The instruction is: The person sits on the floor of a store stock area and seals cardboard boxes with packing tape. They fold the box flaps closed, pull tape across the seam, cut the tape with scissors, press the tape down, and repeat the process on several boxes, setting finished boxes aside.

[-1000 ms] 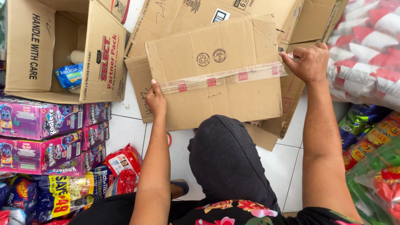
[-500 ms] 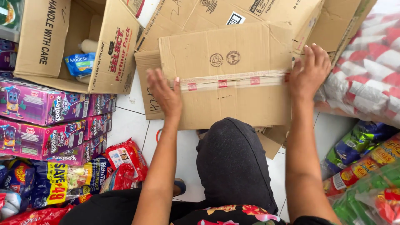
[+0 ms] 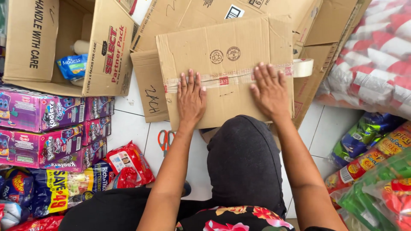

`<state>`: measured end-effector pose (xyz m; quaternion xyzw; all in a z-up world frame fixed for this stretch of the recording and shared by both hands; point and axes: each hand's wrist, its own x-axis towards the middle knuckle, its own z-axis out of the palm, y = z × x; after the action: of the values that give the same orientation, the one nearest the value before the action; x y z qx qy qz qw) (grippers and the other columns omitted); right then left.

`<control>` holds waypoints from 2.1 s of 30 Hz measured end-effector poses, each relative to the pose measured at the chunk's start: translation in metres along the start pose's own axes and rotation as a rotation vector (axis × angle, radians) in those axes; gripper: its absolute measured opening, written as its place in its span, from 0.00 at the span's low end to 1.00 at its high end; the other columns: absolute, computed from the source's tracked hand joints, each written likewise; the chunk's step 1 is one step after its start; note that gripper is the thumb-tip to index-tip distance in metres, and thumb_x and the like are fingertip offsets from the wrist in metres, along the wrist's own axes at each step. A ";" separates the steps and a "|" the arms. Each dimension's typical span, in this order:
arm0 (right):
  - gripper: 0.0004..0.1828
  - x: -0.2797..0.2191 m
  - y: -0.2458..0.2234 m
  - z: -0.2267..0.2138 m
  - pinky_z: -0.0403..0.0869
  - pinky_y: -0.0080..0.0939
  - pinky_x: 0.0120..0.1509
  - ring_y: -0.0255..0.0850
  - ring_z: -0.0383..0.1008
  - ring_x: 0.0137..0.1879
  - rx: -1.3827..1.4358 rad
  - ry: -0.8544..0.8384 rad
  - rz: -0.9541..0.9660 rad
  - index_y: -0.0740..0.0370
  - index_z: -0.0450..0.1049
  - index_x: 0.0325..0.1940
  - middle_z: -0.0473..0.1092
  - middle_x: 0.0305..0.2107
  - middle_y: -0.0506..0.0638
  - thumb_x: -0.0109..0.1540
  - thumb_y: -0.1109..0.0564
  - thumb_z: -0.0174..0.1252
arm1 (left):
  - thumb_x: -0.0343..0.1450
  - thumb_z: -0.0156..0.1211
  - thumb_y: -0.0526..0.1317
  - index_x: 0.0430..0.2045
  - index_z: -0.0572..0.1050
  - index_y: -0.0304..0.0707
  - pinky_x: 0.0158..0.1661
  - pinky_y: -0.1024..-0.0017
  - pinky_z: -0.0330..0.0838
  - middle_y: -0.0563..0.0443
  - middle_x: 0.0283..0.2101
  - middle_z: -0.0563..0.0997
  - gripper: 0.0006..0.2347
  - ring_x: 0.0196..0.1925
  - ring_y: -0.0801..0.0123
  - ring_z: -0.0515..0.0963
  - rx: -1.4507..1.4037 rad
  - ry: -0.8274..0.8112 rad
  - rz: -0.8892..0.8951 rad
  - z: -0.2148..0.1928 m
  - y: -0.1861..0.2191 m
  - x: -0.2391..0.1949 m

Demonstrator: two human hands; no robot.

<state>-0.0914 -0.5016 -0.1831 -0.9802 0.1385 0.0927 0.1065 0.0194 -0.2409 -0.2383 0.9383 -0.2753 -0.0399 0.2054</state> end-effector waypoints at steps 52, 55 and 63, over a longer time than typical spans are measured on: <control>0.23 -0.161 0.065 -0.022 0.73 0.32 0.58 0.31 0.74 0.51 1.599 0.172 0.287 0.61 0.68 0.68 0.74 0.47 0.42 0.70 0.53 0.52 | 0.71 0.63 0.46 0.27 0.78 0.50 0.60 0.63 0.64 0.60 0.34 0.80 0.05 0.49 0.68 0.78 0.166 -0.152 1.539 -0.056 0.251 0.112; 0.36 -0.175 0.083 -0.012 0.69 0.32 0.47 0.29 0.68 0.44 1.735 0.083 0.295 0.55 0.61 0.75 0.69 0.40 0.41 0.63 0.57 0.61 | 0.66 0.61 0.52 0.34 0.79 0.49 0.64 0.60 0.59 0.56 0.40 0.82 0.11 0.53 0.64 0.78 -0.099 -0.064 1.535 -0.035 0.271 0.128; 0.34 -0.181 0.140 0.057 0.74 0.37 0.38 0.34 0.71 0.35 1.630 -0.030 0.468 0.72 0.71 0.57 0.69 0.29 0.46 0.66 0.37 0.58 | 0.70 0.63 0.59 0.51 0.78 0.44 0.59 0.51 0.61 0.41 0.46 0.83 0.23 0.53 0.49 0.78 0.094 -0.600 0.693 0.084 0.288 0.212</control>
<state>-0.3114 -0.5737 -0.2249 -0.5416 0.3599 -0.0034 0.7597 0.0385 -0.6045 -0.1897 0.7462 -0.6216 -0.2262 0.0749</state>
